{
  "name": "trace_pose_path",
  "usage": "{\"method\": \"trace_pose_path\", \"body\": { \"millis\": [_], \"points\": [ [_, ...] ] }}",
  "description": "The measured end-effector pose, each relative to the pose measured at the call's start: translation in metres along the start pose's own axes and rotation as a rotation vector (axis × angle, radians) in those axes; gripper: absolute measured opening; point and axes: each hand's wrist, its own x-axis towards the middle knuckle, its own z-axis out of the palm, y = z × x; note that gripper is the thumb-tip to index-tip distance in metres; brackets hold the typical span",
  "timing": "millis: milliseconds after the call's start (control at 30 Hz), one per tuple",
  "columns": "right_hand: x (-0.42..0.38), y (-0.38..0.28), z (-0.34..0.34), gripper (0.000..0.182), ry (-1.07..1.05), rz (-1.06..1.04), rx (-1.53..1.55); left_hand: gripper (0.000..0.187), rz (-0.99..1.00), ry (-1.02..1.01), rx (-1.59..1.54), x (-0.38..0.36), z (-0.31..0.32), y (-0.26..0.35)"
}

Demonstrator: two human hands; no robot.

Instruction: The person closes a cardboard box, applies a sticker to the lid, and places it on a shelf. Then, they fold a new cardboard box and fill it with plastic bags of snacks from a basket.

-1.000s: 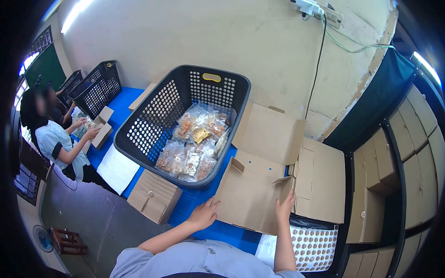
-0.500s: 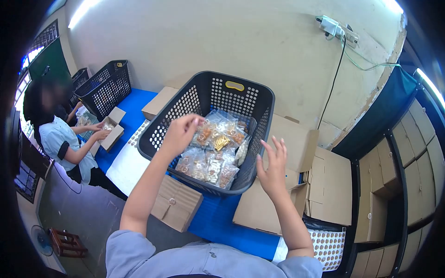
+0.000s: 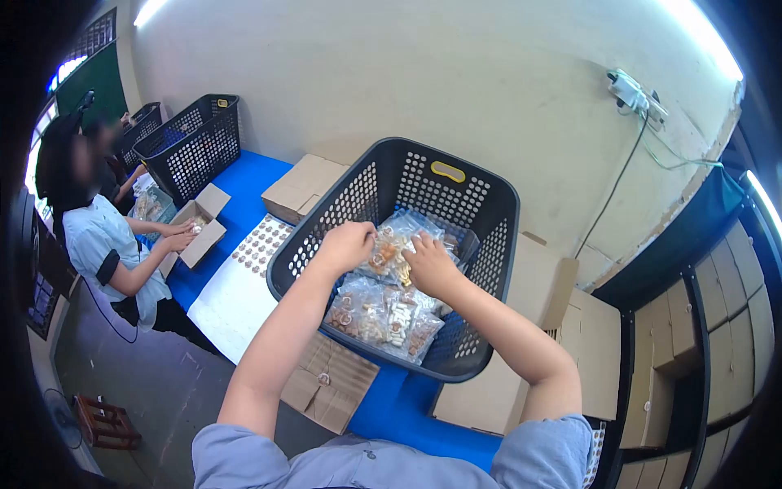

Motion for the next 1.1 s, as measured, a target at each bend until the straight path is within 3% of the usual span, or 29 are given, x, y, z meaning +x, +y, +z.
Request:
{"method": "trace_pose_path", "body": {
  "millis": [33, 100, 167, 233, 300, 367, 500, 533, 567, 600, 633, 667, 767, 867, 967, 1100],
  "points": [
    [0.012, 0.001, 0.012, 0.042, 0.003, -0.009, 0.001, 0.022, 0.0, 0.003, 0.019, 0.001, 0.001, 0.0],
    [0.039, -0.003, 0.038, 0.04, -0.503, 0.004, 0.096, 0.02, 0.015, 0.019, 0.039, 0.001, 0.001, 0.002],
    [0.05, -0.024, 0.075, 0.043, -0.482, -0.156, 0.135, 0.02, 0.041, 0.035, 0.037, 0.003, 0.001, 0.004],
    [0.047, -0.049, 0.123, 0.051, -0.369, -0.483, 0.259, 0.019, 0.062, 0.056, 0.061, 0.003, 0.001, 0.008],
    [0.041, -0.082, 0.123, 0.066, -0.437, -0.679, 0.392, 0.019, 0.074, 0.063, 0.068, 0.003, -0.001, 0.011],
    [0.031, -0.105, 0.139, 0.082, -0.455, -0.835, 0.319, 0.02, 0.061, 0.044, 0.083, 0.001, -0.005, 0.014],
    [0.027, -0.079, 0.203, 0.081, -0.387, -0.889, 0.24, 0.021, 0.022, -0.067, 0.09, -0.004, -0.009, 0.017],
    [0.026, -0.067, 0.222, 0.076, -0.395, -0.756, 0.325, 0.021, 0.024, -0.06, 0.077, -0.004, -0.009, 0.017],
    [0.035, -0.057, 0.226, 0.057, -0.491, -0.648, 0.22, 0.021, 0.026, -0.048, 0.063, -0.004, -0.009, 0.016],
    [0.043, -0.05, 0.246, 0.043, -0.42, -0.581, 0.064, 0.021, 0.02, -0.056, 0.092, -0.005, -0.007, 0.015],
    [0.05, -0.043, 0.232, 0.042, -0.444, -0.413, -0.021, 0.021, 0.015, -0.065, 0.09, -0.005, -0.005, 0.014],
    [0.058, -0.036, 0.216, 0.041, -0.465, -0.241, -0.105, 0.022, 0.014, -0.076, 0.095, -0.005, -0.005, 0.013],
    [0.065, 0.0, 0.235, 0.045, -0.308, -0.213, -0.133, 0.022, 0.001, -0.117, 0.108, -0.006, -0.006, 0.012],
    [0.074, 0.013, 0.23, 0.046, -0.384, -0.064, -0.114, 0.023, -0.045, -0.136, 0.126, -0.008, -0.005, 0.01],
    [0.078, 0.019, 0.217, 0.044, -0.5, 0.106, -0.322, 0.023, -0.085, -0.153, 0.136, -0.007, -0.007, 0.01],
    [0.076, 0.032, 0.218, 0.065, -0.515, 0.256, -0.262, 0.023, -0.112, -0.138, 0.173, -0.007, -0.007, 0.006]
  ]
}}
